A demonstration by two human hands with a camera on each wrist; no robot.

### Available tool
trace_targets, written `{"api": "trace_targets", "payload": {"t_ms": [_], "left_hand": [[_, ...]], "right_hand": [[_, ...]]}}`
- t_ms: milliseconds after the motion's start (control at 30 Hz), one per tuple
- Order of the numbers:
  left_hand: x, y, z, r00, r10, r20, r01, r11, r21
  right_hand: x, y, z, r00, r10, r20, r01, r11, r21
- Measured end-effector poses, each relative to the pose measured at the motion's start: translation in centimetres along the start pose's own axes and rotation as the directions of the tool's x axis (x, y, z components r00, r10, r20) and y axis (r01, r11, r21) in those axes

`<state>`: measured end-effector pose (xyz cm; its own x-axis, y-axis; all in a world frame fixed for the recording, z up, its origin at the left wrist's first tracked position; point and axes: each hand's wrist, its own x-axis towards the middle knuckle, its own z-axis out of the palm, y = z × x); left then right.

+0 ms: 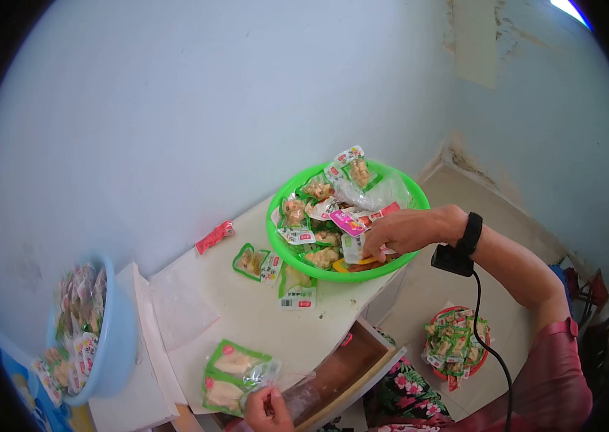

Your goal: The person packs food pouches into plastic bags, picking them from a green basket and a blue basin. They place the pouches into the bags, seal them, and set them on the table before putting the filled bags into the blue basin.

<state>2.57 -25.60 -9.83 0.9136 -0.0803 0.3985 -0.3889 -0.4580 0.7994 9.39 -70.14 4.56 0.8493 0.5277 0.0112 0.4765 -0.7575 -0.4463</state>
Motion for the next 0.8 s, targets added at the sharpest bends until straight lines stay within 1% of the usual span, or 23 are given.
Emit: {"api": "trace_targets", "payload": {"t_ms": [67,167,267,367,400,467,567,667,700,767,800], "left_hand": [[0.1,0.1,-0.1,1.000,-0.020,0.002,0.020,1.000,-0.007],[0.0,0.3,-0.2,0.999,-0.046,0.012,0.046,0.999,-0.007],[0.0,0.3,-0.3,0.998,-0.056,0.020,0.056,0.998,-0.007],[0.1,0.4,-0.3,0.999,-0.039,0.018,0.039,0.999,0.002],[0.1,0.4,-0.3,0.999,-0.029,0.017,0.029,1.000,0.009],[0.0,0.4,-0.2,1.000,-0.022,0.016,0.022,1.000,0.020],[-0.1,-0.2,-0.1,0.999,-0.043,0.026,0.042,0.999,0.025],[-0.2,0.0,-0.2,0.996,-0.077,0.034,0.076,0.997,0.032],[-0.2,0.1,-0.2,0.995,-0.091,0.033,0.089,0.995,0.038],[-0.1,0.2,-0.4,0.999,-0.043,0.026,0.042,0.998,0.050],[0.0,0.2,-0.4,1.000,-0.021,0.020,0.020,0.998,0.054]], "right_hand": [[0.1,-0.8,-0.9,0.988,0.141,0.064,-0.140,0.990,-0.017],[1.2,-3.2,-2.3,0.949,0.303,0.082,-0.290,0.947,-0.139],[3.5,-3.3,-2.0,0.970,0.242,-0.027,-0.243,0.953,-0.183],[6.8,-0.8,-0.2,0.995,0.069,-0.069,-0.090,0.924,-0.372],[7.9,-1.0,0.1,0.999,0.034,-0.039,-0.049,0.843,-0.536],[9.3,-1.3,0.8,0.999,-0.018,0.039,0.042,0.597,-0.801],[10.3,0.1,2.6,0.998,-0.058,-0.010,0.016,0.436,-0.900],[10.4,-0.2,2.7,0.997,0.034,-0.069,-0.077,0.412,-0.908],[10.6,-0.1,2.7,0.997,0.035,-0.069,-0.078,0.438,-0.896],[10.9,0.2,2.1,0.997,0.035,-0.070,-0.078,0.481,-0.873],[10.5,0.1,1.3,0.995,-0.026,-0.101,-0.071,0.534,-0.842]]}}
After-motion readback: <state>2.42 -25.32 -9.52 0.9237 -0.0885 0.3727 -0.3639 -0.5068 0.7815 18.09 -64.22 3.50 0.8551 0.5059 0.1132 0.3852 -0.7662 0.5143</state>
